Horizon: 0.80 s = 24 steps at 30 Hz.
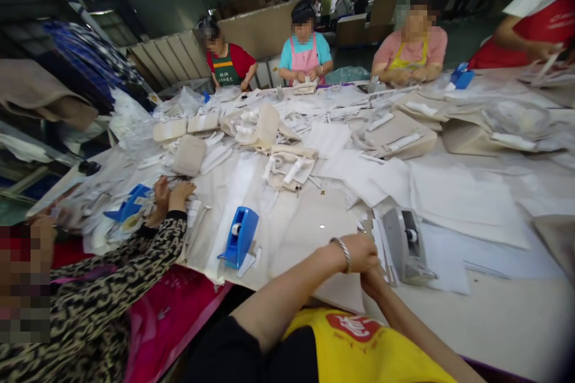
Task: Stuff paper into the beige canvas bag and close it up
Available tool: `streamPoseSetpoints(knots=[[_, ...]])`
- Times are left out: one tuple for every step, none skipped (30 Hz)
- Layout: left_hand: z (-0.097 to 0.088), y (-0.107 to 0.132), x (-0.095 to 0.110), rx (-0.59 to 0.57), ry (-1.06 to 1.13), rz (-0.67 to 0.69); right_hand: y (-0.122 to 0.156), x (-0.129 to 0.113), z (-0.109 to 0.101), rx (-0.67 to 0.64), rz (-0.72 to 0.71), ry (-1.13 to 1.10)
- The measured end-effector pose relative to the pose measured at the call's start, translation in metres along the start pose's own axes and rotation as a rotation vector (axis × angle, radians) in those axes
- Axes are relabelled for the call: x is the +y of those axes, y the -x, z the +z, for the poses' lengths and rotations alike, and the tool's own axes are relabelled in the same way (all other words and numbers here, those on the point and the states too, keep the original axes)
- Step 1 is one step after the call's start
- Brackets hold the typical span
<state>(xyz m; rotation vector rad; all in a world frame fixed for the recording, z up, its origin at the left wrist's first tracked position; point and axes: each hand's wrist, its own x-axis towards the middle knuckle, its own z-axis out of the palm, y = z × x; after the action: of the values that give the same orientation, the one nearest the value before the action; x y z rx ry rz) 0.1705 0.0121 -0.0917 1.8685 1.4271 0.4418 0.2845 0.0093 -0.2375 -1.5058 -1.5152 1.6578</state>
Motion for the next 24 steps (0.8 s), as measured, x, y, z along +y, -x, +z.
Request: streamPoseSetpoints(knots=[[-0.021,0.013,-0.019,0.061,0.005,0.041,0.002,0.0,-0.001,-0.021,0.013,-0.072],[-0.04,0.027,-0.042,0.157,-0.012,0.02,0.004,0.0,-0.001,-0.033,0.031,-0.172],[-0.056,0.043,-0.067,0.265,-0.037,-0.072,0.007,-0.001,-0.002,-0.034,0.052,-0.278],[-0.066,0.06,-0.093,0.373,-0.059,-0.238,0.009,-0.002,-0.002,-0.024,0.063,-0.356],[-0.069,0.076,-0.116,0.401,-0.068,-0.395,0.012,-0.004,-0.003,0.003,0.064,-0.382],[-0.067,0.091,-0.136,0.392,-0.028,-0.522,0.015,-0.007,-0.003,0.035,0.049,-0.348],[-0.06,0.104,-0.152,0.354,0.062,-0.598,0.017,-0.01,-0.003,0.057,0.03,-0.275],[-0.049,0.114,-0.162,0.303,0.184,-0.616,0.018,-0.013,-0.003,0.072,0.008,-0.184],[-0.037,0.123,-0.167,0.262,0.309,-0.596,0.019,-0.016,-0.003,0.087,-0.017,-0.093],[-0.025,0.129,-0.168,0.238,0.418,-0.555,0.019,-0.019,-0.002,0.103,-0.041,-0.019],[-0.014,0.133,-0.165,0.237,0.498,-0.511,0.019,-0.021,-0.001,0.114,-0.056,0.032],[-0.005,0.136,-0.161,0.258,0.544,-0.487,0.017,-0.023,-0.001,0.126,-0.064,0.061],[0.001,0.138,-0.156,0.293,0.56,-0.488,0.016,-0.024,0.0,0.138,-0.068,0.083],[0.005,0.139,-0.152,0.325,0.557,-0.511,0.013,-0.024,0.001,0.138,-0.079,0.105],[0.006,0.139,-0.15,0.339,0.543,-0.538,0.01,-0.023,0.002,0.138,-0.099,0.132],[0.006,0.139,-0.15,0.336,0.519,-0.563,0.007,-0.022,0.003,0.141,-0.129,0.164],[0.003,0.136,-0.151,0.331,0.479,-0.595,0.004,-0.021,0.005,0.148,-0.167,0.204],[0.0,0.132,-0.155,0.336,0.425,-0.63,0.001,-0.02,0.007,0.161,-0.201,0.248],[-0.005,0.125,-0.159,0.354,0.364,-0.659,-0.002,-0.019,0.008,0.173,-0.221,0.294],[-0.011,0.116,-0.164,0.383,0.303,-0.685,-0.004,-0.018,0.009,0.187,-0.222,0.338],[-0.017,0.105,-0.168,0.416,0.243,-0.71,-0.006,-0.018,0.01,0.202,-0.212,0.379],[-0.024,0.092,-0.172,0.439,0.187,-0.736,-0.007,-0.018,0.01,0.213,-0.202,0.415],[-0.03,0.079,-0.175,0.438,0.139,-0.759,-0.008,-0.02,0.01,0.223,-0.196,0.445],[-0.035,0.066,-0.177,0.417,0.098,-0.778,-0.009,-0.022,0.009,0.225,-0.196,0.468]])
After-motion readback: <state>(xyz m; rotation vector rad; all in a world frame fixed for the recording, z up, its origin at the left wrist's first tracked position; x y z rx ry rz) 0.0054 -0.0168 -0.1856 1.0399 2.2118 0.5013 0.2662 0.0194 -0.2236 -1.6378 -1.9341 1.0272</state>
